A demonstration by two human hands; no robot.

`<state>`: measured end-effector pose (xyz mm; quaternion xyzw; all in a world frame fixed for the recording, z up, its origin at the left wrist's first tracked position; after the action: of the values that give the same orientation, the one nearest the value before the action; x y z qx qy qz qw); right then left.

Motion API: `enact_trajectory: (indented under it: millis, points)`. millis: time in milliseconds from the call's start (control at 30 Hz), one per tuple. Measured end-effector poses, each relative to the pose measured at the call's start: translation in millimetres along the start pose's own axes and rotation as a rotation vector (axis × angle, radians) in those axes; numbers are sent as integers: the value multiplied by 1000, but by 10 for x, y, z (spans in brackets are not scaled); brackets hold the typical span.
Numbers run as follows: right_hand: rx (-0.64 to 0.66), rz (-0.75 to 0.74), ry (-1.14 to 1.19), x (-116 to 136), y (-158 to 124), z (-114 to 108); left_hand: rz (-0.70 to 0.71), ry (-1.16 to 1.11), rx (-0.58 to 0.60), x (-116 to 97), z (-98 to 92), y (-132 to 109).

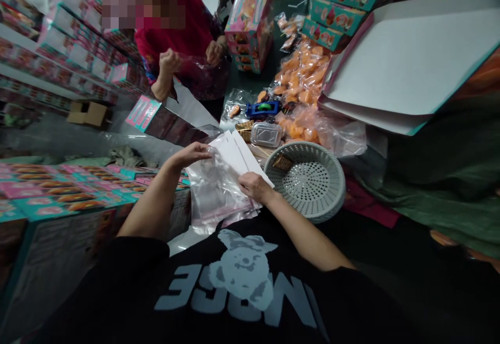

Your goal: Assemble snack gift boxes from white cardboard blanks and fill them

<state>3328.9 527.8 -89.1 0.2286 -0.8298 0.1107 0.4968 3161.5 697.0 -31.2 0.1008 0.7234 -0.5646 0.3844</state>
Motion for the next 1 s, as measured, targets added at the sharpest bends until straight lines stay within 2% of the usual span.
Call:
enact_trajectory:
  millis: [100,167,233,333,600,767,1000]
  points:
    - [-67,245,27,-7,-93,53,42,56,-54,19,-7,-64]
    - [-20,278,-15,59,-215,150,76,75,-106,41,-18,-76]
    - [42,242,-49,133,-351,250,106,73,-174,59,-32,-83]
    - [63,211,-40,176,-519,329,133,49,-257,68,-44,-102]
    - [116,47,-177,347,-804,429,146,-43,-366,34,-90,-197]
    - [136,-28,-234,383,-932,484,150,-72,-383,7,-39,-218]
    - [23,-74,16,214,-1036,561,166,-131,-383,38,1,-384]
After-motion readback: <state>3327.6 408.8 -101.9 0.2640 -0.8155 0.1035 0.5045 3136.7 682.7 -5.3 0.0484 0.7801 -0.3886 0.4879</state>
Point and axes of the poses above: each hand's wrist, its own y-axis towards the middle knuckle, its own z-axis out of the palm, x = y × z, the point moved 5 cm from there along y, towards the middle knuckle, and after that the axes turned 10 degrees about x, right-handed, at the moved point
